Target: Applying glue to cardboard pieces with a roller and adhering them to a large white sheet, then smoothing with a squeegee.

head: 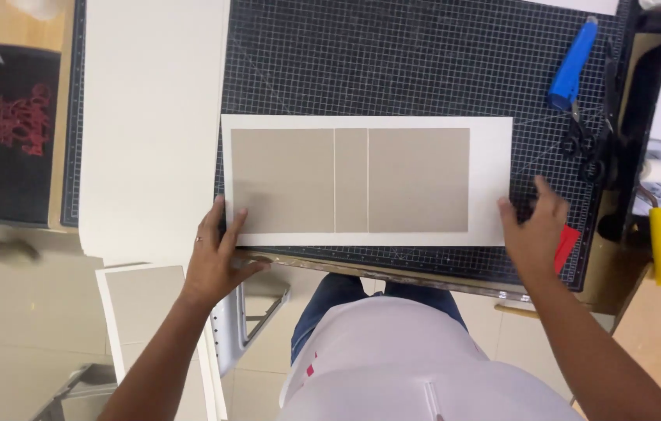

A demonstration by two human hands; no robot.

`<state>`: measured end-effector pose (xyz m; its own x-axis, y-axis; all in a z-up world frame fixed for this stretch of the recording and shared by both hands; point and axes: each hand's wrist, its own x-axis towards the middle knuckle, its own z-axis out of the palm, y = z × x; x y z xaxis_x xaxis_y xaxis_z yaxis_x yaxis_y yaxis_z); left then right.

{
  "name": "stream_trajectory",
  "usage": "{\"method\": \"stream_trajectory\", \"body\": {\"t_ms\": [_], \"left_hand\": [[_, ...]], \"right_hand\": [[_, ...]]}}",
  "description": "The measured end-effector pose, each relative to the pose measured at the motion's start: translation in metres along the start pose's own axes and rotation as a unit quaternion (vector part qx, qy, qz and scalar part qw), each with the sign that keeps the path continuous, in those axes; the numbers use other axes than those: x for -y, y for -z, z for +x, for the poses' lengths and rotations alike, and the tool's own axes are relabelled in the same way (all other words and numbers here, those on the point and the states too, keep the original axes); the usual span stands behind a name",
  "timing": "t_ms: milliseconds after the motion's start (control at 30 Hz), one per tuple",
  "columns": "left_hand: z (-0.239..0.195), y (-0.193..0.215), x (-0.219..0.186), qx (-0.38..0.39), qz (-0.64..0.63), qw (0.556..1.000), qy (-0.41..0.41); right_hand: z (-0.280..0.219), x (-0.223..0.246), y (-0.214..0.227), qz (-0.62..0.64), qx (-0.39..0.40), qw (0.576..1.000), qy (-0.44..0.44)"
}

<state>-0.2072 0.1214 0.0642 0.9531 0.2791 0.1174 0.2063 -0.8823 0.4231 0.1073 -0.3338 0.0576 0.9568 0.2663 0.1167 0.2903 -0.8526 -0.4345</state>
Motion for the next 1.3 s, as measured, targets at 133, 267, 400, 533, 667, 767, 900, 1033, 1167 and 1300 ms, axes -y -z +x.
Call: {"method": "stream_trajectory", "body": {"t_ms": [133,267,400,533,667,767,900,1033,1167,1300], "left_hand": [[0.003,-0.001,-0.030,-0.060,-0.099,0.990,0.078],[0.008,-0.013,-0.036,-0.087,-0.127,0.981,0.123],[0.009,-0.013,-0.036,-0.075,-0.111,0.986,0.100],[-0.003,-0.020,-0.021,-0.007,-0.059,0.998,0.004],[-0.014,-0.031,-0.008,-0.027,-0.088,0.995,-0.050],[-0.006,-0.024,-0.030,-0.072,-0.087,0.990,-0.080],[0.022,-0.030,-0.094,-0.048,-0.068,0.996,-0.037],[0.030,-0.085,-0.108,-0.123,-0.041,0.990,-0.058],[0.030,-0.092,-0.106,-0.207,-0.004,0.975,-0.081],[0.042,-0.095,-0.102,-0.210,0.011,0.968,-0.138]], "right_hand": [[-0.025,0.005,0.000,0.005,0.006,0.997,-0.072],[-0.032,0.042,0.010,0.094,0.079,0.974,-0.191],[-0.026,0.010,-0.016,0.146,0.097,0.941,-0.288],[-0.014,0.050,0.037,0.273,0.081,0.929,-0.237],[0.015,0.096,0.094,0.325,0.146,0.898,-0.258],[0.037,0.093,0.107,0.397,0.155,0.879,-0.215],[0.059,0.124,0.127,0.416,0.126,0.893,-0.116],[0.069,0.160,0.152,0.349,0.116,0.923,-0.111],[0.077,0.138,0.146,0.366,0.116,0.921,-0.064],[0.087,0.127,0.136,0.415,0.080,0.904,-0.063]]}}
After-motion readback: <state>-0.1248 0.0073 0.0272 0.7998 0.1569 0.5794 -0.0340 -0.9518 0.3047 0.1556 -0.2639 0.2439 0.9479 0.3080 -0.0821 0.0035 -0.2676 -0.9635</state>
